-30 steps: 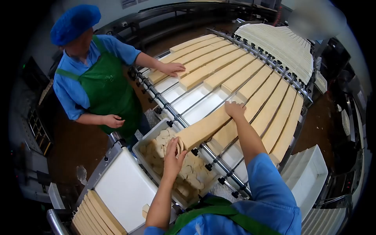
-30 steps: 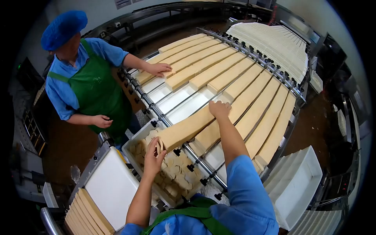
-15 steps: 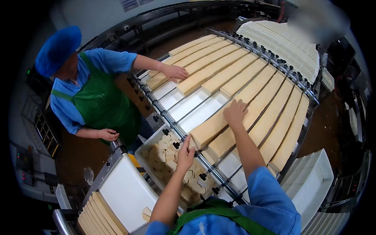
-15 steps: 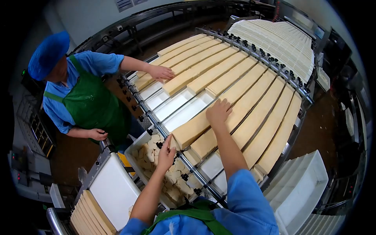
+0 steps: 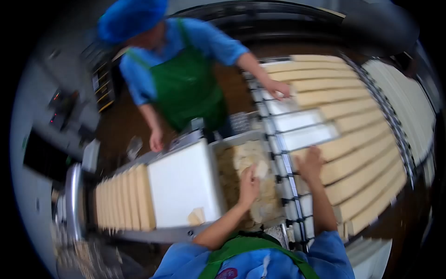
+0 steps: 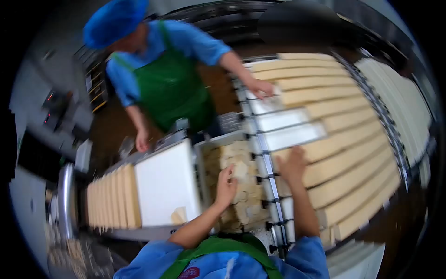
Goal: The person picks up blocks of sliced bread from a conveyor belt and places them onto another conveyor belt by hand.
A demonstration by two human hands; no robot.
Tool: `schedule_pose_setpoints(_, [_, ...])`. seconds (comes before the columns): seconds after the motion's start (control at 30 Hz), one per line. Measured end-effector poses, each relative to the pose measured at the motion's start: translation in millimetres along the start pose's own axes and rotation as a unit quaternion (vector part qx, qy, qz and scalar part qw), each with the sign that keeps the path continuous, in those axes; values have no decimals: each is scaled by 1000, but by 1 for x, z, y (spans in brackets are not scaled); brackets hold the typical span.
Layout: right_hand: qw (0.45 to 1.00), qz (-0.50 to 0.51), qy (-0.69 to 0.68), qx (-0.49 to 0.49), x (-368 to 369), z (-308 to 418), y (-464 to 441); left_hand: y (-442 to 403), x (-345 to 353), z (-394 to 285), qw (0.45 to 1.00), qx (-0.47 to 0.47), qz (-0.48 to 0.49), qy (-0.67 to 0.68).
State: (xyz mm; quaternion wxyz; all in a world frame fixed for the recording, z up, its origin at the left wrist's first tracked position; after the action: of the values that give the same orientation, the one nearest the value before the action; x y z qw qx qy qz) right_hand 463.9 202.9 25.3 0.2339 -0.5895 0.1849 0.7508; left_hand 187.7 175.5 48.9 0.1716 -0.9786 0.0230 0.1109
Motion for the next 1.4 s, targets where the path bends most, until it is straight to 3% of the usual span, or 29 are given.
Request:
schedule_pose_setpoints(0.1, [999, -29, 19, -13, -8, 4, 0, 30, -49, 22, 988, 39, -62, -136])
schedule_pose_setpoints(0.23, [990, -99, 10, -105, -20, 39, 41, 70, -114, 27, 987, -68, -117, -86])
schedule_pose_setpoints(0.33, [976, -91, -51, -192, -8, 69, 85, 103, -162, 35, 979, -96, -168, -67])
schedule_pose_setpoints(0.5, [935, -6, -144, -325, -4, 144, 177, 160, -240, 55, 945, -152, -286, 38])
schedule_pose_setpoints(0.63, [884, 113, -158, -426, 3, 211, 247, 194, -322, 66, 913, -139, -382, -15])
schedule_pose_setpoints(0.7, [853, 108, -181, -478, -1, 243, 280, 215, -370, 80, 878, -118, -459, -77])
schedule_pose_setpoints(0.73, [817, 147, -199, -521, -4, 261, 299, 221, -394, 77, 857, -66, -502, -94])
schedule_pose_setpoints(0.77, [780, 186, -213, -559, -9, 277, 318, 229, -417, 72, 841, -64, -491, -218])
schedule_pose_setpoints(0.8, [768, 187, -232, -567, -17, 295, 336, 252, -440, 105, 830, -51, -513, -211])
schedule_pose_setpoints(0.87, [750, 198, -235, -586, -21, 326, 359, 268, -477, 101, 788, -127, -488, -354])
schedule_pose_setpoints(1.0, [704, 213, -263, -624, -30, 386, 405, 292, -524, 126, 751, -314, -436, -383])
schedule_pose_setpoints(1.1, [676, 205, -273, -653, -33, 432, 430, 291, -534, 150, 778, -358, -385, -343])
schedule_pose_setpoints(1.27, [674, 190, -261, -664, 2, 515, 454, 265, -540, 133, 808, -371, -321, -328])
schedule_pose_setpoints(1.4, [737, 172, -173, -631, 80, 579, 458, 253, -538, 127, 812, -342, -278, -383])
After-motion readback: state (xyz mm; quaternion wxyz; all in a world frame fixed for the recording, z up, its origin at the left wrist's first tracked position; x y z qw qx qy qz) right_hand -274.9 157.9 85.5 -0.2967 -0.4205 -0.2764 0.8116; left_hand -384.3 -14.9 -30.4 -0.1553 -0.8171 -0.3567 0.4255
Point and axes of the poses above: each hand's wrist, its own y-axis away from the middle knuckle, its own x-axis out of the palm, z = x × y, the point moved 6 cm from there along -y, towards the middle knuckle, and after that the axes turned 11 degrees about x, right-handed, at the moved point
